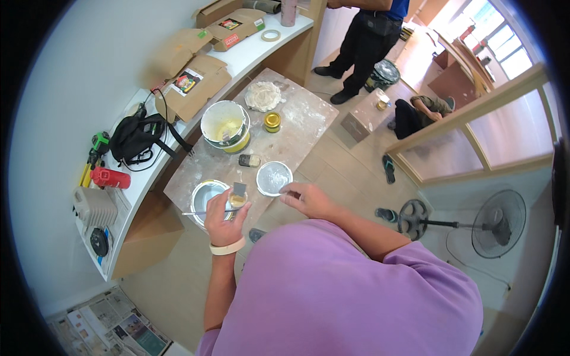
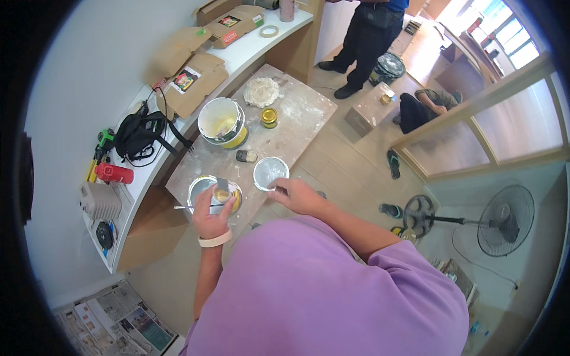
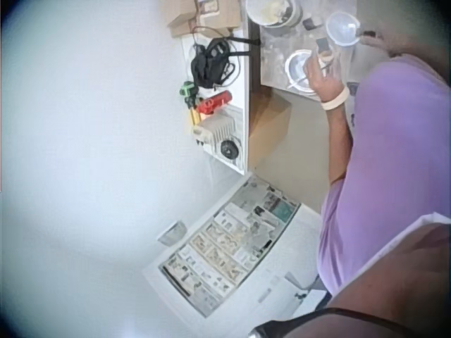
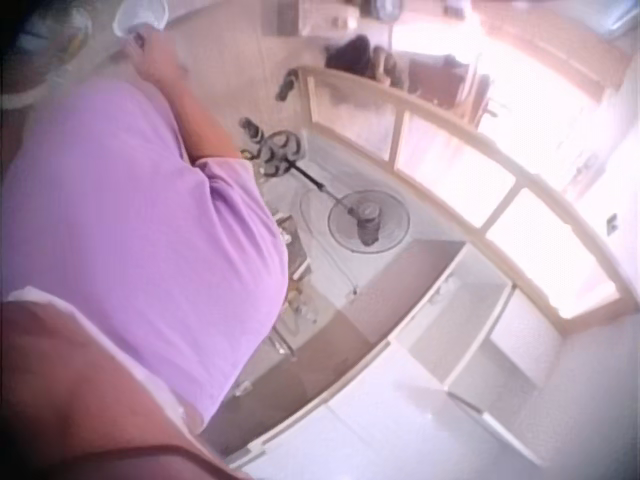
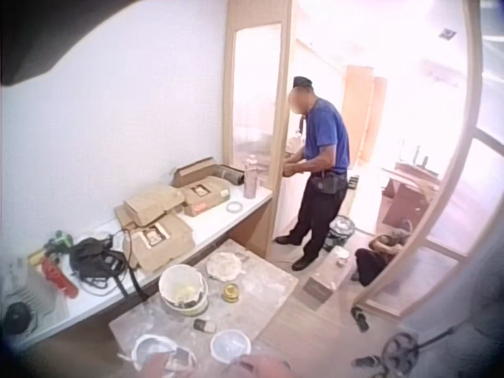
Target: The person walks through a construction site carrying a small container and a paintbrush. They approach a workbench and use a metal tool to scoop a white substance from a large bucket into the small container. The person then uses the tool to mix the contents of the small container.
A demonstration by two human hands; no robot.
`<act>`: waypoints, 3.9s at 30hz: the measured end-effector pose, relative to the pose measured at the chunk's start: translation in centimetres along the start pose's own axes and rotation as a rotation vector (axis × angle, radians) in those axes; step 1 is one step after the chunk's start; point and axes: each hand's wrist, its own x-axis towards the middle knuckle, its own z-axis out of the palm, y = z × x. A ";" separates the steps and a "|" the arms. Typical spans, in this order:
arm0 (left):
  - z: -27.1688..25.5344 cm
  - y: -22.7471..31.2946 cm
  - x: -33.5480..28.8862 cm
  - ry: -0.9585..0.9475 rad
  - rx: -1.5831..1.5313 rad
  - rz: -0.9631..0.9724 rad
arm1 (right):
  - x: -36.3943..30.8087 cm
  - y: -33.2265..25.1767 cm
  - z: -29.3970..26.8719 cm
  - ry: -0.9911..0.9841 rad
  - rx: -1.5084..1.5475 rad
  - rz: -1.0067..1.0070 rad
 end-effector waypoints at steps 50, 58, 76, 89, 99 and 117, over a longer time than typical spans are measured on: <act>72.0 21.7 30.4 -0.782 -0.198 0.249 | 13.3 69.0 -60.3 1.014 0.273 0.771; 82.8 16.7 24.9 -0.753 -0.040 -0.069 | 28.6 92.2 -66.9 0.894 -0.078 0.831; 86.8 17.8 24.5 -0.810 -0.032 -0.122 | 31.2 95.1 -67.1 0.918 0.026 0.950; 85.6 21.8 33.2 -0.814 -0.161 0.069 | 20.8 83.4 -63.5 0.899 0.093 1.115; 93.8 37.0 49.5 -0.774 -0.365 0.327 | 16.3 71.7 -71.0 0.358 0.165 1.153; 113.0 57.5 66.3 -0.713 -0.637 0.160 | 14.4 74.4 -93.6 0.523 0.015 0.831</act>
